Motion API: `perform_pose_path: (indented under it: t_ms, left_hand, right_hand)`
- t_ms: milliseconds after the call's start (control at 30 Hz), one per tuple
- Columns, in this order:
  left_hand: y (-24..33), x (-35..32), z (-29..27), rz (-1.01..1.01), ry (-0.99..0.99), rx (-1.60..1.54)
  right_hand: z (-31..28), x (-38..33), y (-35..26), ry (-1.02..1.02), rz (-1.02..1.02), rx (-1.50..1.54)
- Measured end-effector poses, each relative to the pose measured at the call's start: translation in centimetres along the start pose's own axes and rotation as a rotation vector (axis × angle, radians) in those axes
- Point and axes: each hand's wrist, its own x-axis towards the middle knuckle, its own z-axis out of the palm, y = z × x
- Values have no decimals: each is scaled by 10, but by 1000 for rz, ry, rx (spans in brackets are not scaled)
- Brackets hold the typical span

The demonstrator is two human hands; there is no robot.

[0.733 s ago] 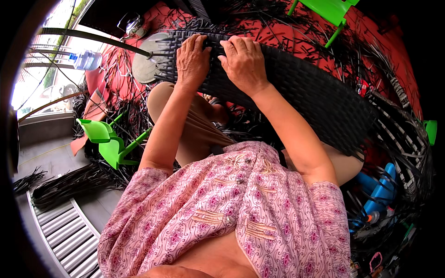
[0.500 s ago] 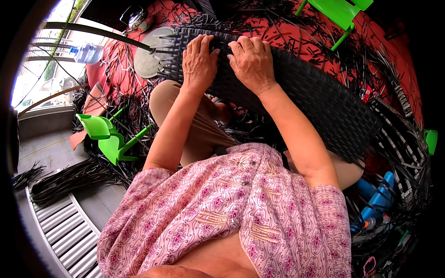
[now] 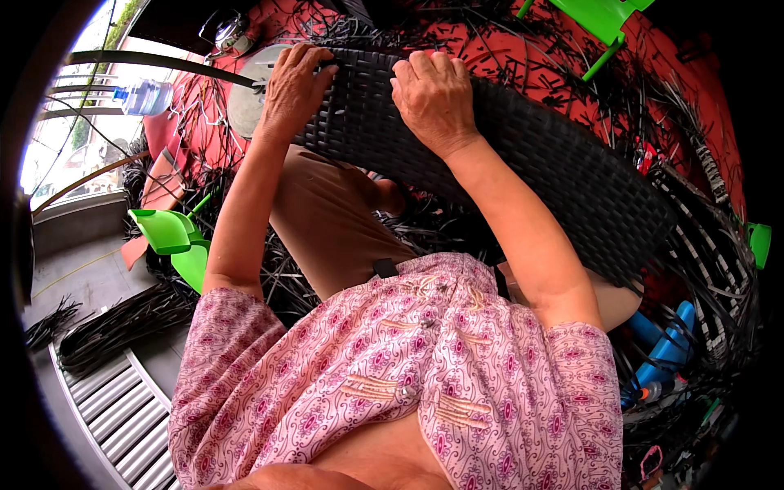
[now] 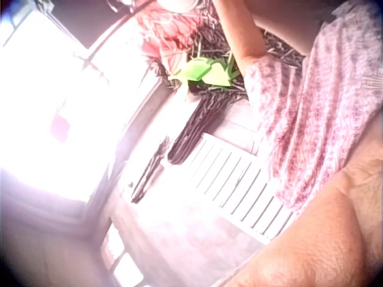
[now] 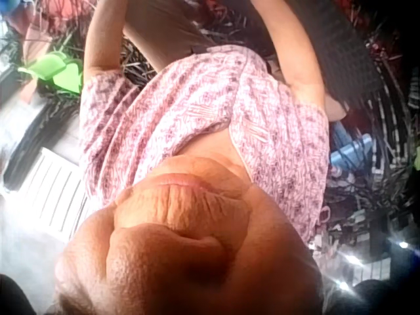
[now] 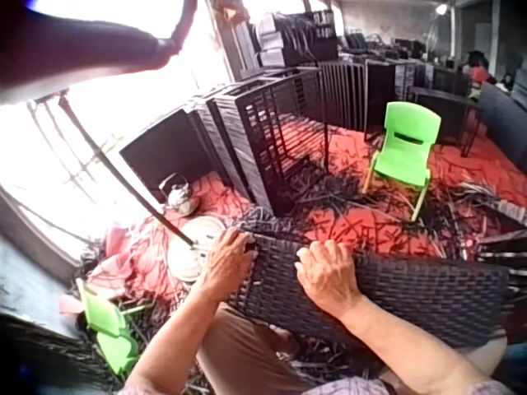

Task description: The person sits on the floor and weaves black plastic strips into a rectangular furniture frame. They use a metal tool to tuck and tighten the strips, occasionally using pliers to cut excess material. The person works on the frame, adjusting the weave and ensuring the strips are secure.

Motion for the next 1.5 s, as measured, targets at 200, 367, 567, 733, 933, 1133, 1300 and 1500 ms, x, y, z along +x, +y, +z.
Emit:
perform_pose_path:
  t_ms: [200,367,567,733,933,1133,1300,1500]
  left_hand:
    - [-2,3,8,42,45,39]
    - [-6,1,13,27,33,64]
    - [0,-6,13,16,21,61]
    - [0,-10,11,-14,-6,86]
    - [60,4,9,31,11,45]
    - [87,-1,31,32,63,-12]
    - [86,8,37,50,145,-51]
    - [84,9,37,69,129,-37]
  right_hand:
    - [10,2,3,41,-16,10]
    - [12,-1,1,68,-34,30]
    - [13,-15,-4,55,-30,16]
    - [0,-20,-7,41,-43,29]
    - [-42,-60,1,37,79,165]
    - [-77,-81,27,11,190,-75]
    - [-70,-69,39,61,187,-105]
    - [-59,-62,51,120,89,-134]
